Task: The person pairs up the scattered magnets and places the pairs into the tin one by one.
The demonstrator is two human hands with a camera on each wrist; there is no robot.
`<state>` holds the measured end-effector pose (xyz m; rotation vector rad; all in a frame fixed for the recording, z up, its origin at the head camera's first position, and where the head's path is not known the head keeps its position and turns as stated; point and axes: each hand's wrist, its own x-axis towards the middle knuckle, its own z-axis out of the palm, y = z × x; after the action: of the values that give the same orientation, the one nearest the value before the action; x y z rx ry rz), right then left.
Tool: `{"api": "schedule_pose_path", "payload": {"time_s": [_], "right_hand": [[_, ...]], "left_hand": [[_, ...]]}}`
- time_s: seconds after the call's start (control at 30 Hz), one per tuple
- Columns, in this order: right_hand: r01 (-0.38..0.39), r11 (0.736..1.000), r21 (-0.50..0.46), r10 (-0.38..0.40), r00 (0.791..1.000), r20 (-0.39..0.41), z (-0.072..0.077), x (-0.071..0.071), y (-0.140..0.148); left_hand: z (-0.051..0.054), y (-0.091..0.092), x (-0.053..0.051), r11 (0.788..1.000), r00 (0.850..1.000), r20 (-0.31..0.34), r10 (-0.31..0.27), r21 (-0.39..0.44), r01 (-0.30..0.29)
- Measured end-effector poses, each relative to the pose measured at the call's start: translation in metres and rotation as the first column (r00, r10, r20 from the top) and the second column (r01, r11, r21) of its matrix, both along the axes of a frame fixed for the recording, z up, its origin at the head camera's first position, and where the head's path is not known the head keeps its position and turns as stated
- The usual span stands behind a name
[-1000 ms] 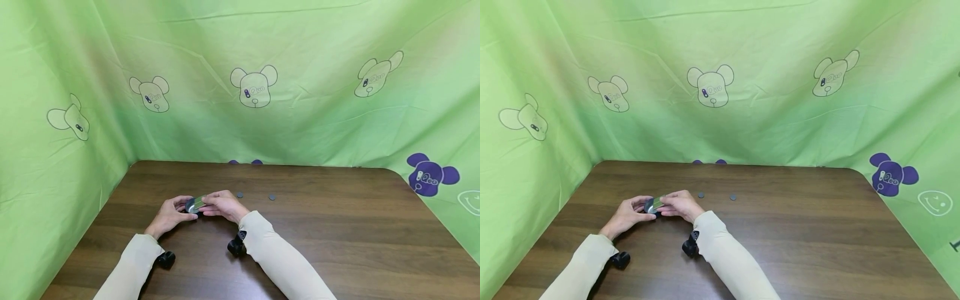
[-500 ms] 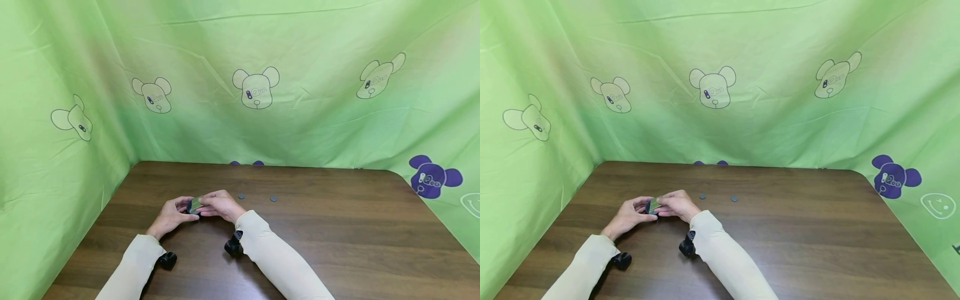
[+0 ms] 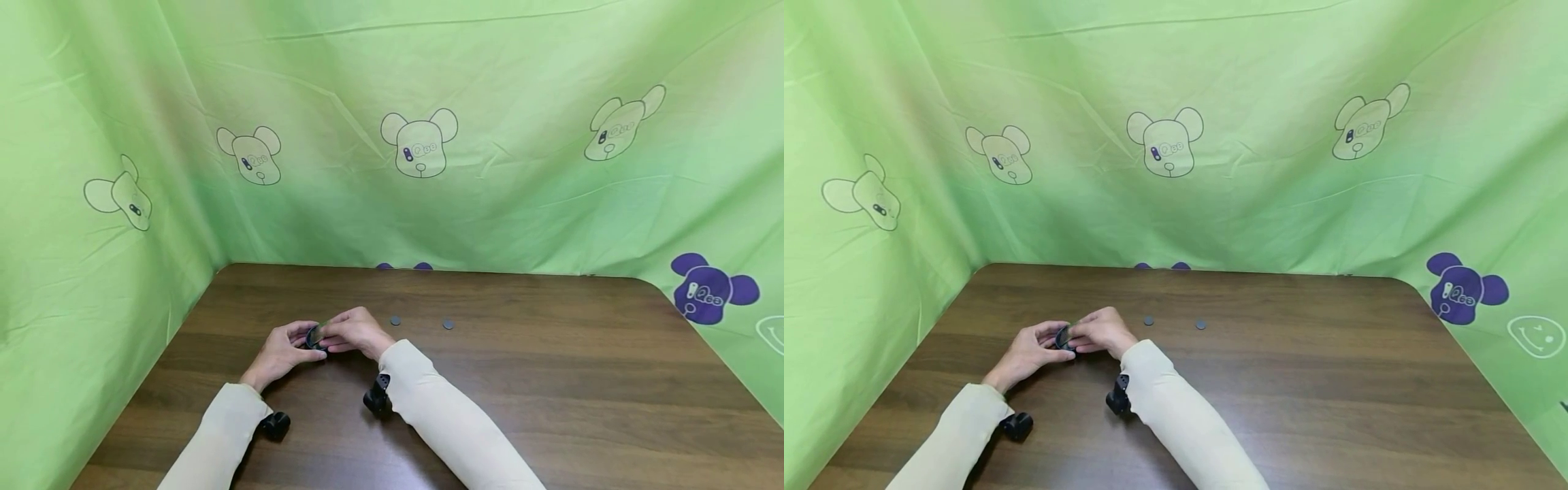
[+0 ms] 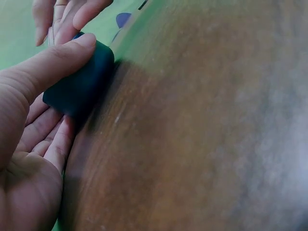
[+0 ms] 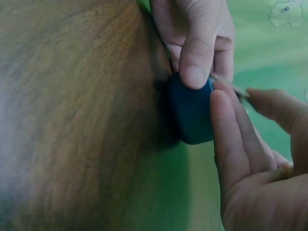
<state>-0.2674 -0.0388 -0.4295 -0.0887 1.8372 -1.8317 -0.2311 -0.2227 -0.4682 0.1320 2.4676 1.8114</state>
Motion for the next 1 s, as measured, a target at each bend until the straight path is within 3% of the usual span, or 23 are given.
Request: {"api": "schedule_pose_path", "payload": {"time_s": [0.27,0.8,1.0], "right_hand": [[0.038,0.999,0.035,-0.037,0.999,-0.021,0.002,-0.003,0.013],[0.028,0.999,0.029,-0.026,0.998,-0.049,-0.002,-0.001,0.035],[0.029,0.999,0.043,-0.026,0.998,-0.065,-0.001,0.001,0.051]], "left_hand": [[0.000,0.000,0.000,0.999,1.000,-0.020,0.003,-0.033,-0.004],[-0.002,0.000,0.001,0.999,1.000,-0.026,0.007,-0.044,-0.008],[0.001,0.001,0.002,0.997,0.999,-0.033,-0.022,-0.080,0.019]]}}
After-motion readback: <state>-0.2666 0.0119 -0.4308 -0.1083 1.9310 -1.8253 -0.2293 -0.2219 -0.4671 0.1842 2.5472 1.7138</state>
